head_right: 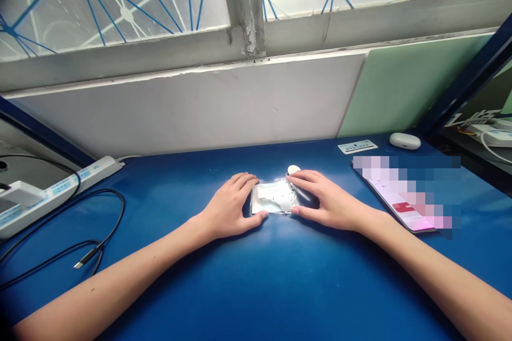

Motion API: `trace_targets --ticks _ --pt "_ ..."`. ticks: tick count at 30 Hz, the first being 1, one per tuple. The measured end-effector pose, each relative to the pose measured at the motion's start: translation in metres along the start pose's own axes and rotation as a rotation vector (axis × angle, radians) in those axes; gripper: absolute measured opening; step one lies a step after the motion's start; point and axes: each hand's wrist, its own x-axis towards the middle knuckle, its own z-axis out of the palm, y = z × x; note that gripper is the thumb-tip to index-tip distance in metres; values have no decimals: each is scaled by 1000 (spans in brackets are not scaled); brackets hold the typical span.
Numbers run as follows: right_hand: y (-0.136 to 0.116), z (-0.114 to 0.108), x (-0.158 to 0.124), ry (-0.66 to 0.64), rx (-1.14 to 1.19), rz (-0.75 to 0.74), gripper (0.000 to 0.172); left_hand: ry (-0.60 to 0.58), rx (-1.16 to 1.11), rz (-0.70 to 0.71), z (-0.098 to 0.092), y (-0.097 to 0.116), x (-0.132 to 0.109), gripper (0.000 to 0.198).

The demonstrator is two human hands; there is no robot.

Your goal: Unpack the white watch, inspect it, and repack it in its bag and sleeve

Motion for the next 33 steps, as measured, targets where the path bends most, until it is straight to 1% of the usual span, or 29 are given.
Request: trace_targets --ticks 2,4,6,8,11,15,28,33 --pt "1 1 -1 2 0 9 69 -96 -21 97 -7 -11 2 71" --pt "2 2 -2 13 3 13 70 -152 -65 148 -11 -23 3 76" --pt "2 3 -2 17 2 23 70 -128 -110 164 -13 -32 3 81" --pt "1 3 -2 11 -8 40 71 -105 -140 162 -11 -36 2 81" --pt "0 3 -2 2 -18 58 74 -87 -159 154 -8 -35 2 78" --pt "-1 3 -2 -12 -18 59 74 -80 -154 150 -7 -32 2 77" --pt "0 0 -3 -6 -27 29 76 -85 -134 137 -9 -31 2 77" --pt "-2 0 -2 3 -23 25 75 -85 -147 145 -9 -32 2 81"
